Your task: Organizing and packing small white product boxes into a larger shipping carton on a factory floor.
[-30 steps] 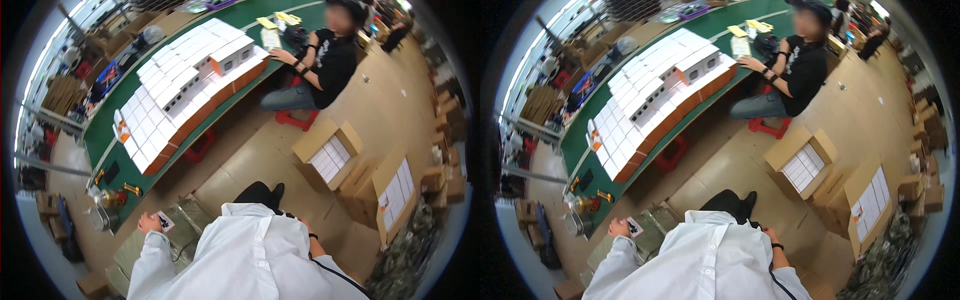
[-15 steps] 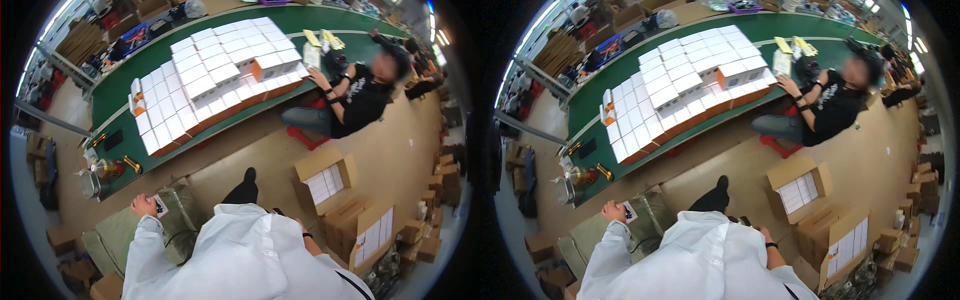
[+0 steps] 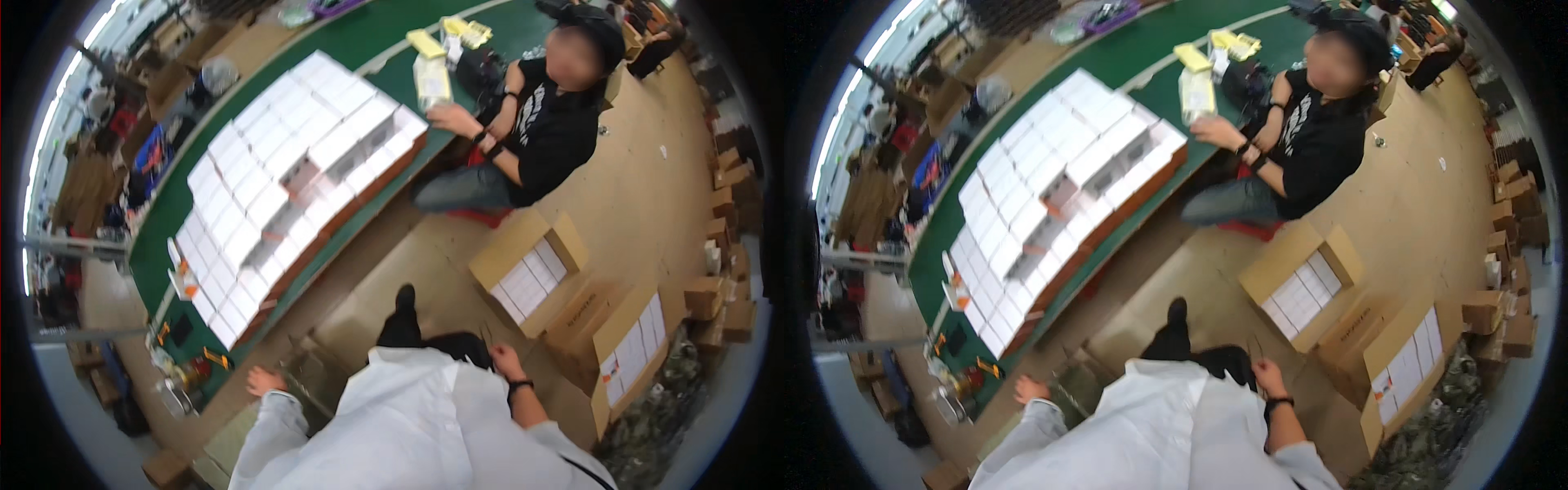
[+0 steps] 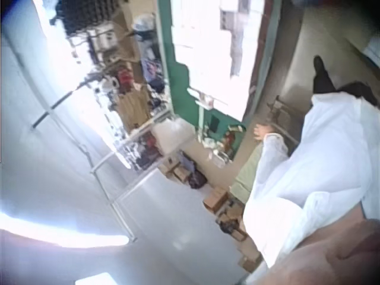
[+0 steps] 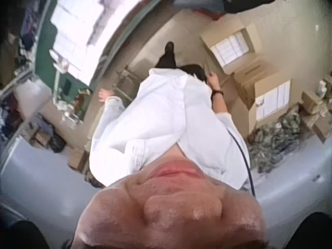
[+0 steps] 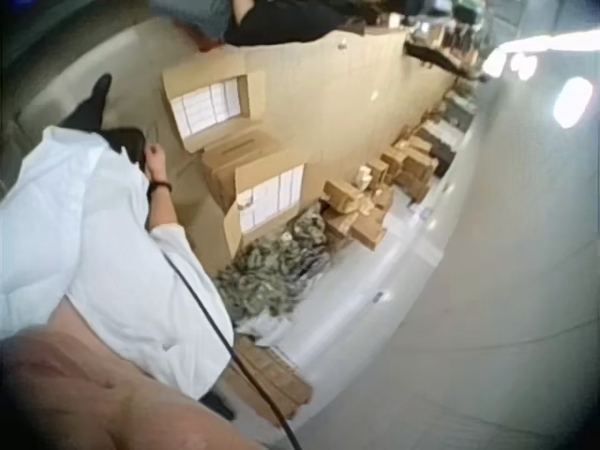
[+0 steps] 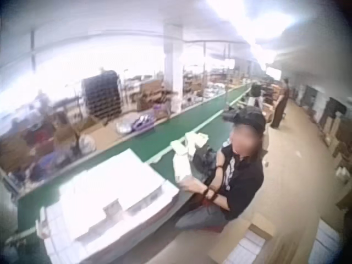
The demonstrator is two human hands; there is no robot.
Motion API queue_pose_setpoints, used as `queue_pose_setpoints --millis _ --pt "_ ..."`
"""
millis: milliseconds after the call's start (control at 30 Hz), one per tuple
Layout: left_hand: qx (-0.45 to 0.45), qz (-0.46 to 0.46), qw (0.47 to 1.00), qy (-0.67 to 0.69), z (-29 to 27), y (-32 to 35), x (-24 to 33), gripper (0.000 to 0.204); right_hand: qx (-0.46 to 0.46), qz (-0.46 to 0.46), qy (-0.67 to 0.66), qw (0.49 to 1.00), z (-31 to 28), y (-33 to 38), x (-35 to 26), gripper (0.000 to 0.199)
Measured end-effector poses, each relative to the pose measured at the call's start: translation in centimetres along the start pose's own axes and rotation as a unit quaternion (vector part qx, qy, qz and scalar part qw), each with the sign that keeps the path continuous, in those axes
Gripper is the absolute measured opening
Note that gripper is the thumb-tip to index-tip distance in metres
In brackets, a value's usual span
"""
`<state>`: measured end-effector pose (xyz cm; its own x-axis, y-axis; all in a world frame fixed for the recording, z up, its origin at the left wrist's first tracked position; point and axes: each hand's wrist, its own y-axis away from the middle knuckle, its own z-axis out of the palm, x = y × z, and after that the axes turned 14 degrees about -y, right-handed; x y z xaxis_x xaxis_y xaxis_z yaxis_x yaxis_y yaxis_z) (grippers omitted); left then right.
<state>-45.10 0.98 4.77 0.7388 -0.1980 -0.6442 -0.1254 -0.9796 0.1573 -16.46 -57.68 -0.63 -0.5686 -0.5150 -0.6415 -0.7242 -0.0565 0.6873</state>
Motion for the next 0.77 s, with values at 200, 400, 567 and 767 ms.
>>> queue_pose_setpoints --millis 200,400,567,767 --pt "-0.134 0.613 0.716 0.305 -13.8 5.7 28.5 0.043 0.11 0.022 -0.196 0.974 -5.9 3.6 13.0 0.017" --pt "-0.09 0.54 0.746 0.38 -19.0 13.8 29.0 0.026 0.147 -0.018 -0.255 0.956 -10.8 3.4 6.6 0.017" --pt "-0.089 0.651 0.712 0.249 -17.8 20.9 39.7 0.028 0.169 0.094 -0.214 0.957 -14.5 -1.8 17.1 0.021" --pt "-0.182 0.754 0.62 0.118 -19.4 35.8 61.5 0.03 0.137 0.075 -0.299 0.941 -14.4 -19.6 19.4 0.029"
